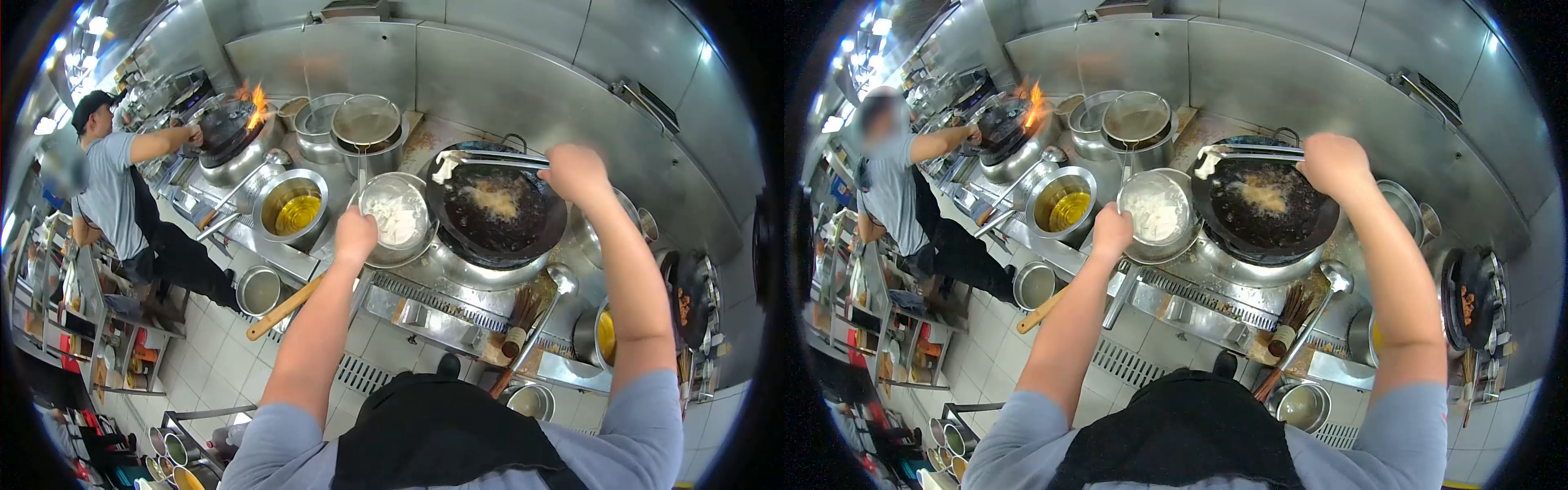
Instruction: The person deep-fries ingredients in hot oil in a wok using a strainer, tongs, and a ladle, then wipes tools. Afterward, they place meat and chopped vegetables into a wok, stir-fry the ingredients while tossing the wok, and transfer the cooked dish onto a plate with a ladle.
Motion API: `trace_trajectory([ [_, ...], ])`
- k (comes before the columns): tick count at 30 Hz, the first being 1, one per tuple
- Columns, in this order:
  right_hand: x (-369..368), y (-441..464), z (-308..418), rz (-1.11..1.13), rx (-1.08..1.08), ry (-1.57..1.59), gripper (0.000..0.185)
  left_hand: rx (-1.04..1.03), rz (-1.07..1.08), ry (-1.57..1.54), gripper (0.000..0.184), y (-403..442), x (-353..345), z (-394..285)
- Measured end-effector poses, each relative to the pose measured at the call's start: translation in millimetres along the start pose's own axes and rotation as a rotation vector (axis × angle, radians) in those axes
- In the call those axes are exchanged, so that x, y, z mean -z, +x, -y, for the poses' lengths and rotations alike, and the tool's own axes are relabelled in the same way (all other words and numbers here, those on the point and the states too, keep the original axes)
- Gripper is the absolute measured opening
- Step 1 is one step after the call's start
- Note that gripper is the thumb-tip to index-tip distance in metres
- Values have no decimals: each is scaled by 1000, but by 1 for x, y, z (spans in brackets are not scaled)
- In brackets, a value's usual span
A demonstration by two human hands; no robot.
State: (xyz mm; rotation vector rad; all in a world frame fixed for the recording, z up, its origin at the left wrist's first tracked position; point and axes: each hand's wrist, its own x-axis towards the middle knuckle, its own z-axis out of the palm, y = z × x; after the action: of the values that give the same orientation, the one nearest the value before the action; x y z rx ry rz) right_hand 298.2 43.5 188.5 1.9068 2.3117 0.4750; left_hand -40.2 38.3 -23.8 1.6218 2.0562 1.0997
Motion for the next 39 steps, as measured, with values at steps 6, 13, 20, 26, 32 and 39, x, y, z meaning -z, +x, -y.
trace_trajectory([
  [6, -62, 31, -1, 154, -234, 104, 27, -37, -7, -89, 27, -6, -6, 3],
  [13, 16, -22, -27, 7, -210, 59, 34, -4, 46, -174, 24, -15, -1, -31],
  [20, -4, -60, 7, 39, 127, -6, 29, -265, 83, -56, 20, -15, -19, -88],
  [26, 3, -85, -28, 26, 16, 37, 26, -222, 74, 43, 21, -2, -28, -80],
  [32, -56, -104, -44, 307, -212, 80, 35, -193, 49, 67, 23, 9, -31, -62],
  [39, -39, -131, -40, 231, -334, 186, 44, -246, 109, 2, 25, -3, -38, -82],
])
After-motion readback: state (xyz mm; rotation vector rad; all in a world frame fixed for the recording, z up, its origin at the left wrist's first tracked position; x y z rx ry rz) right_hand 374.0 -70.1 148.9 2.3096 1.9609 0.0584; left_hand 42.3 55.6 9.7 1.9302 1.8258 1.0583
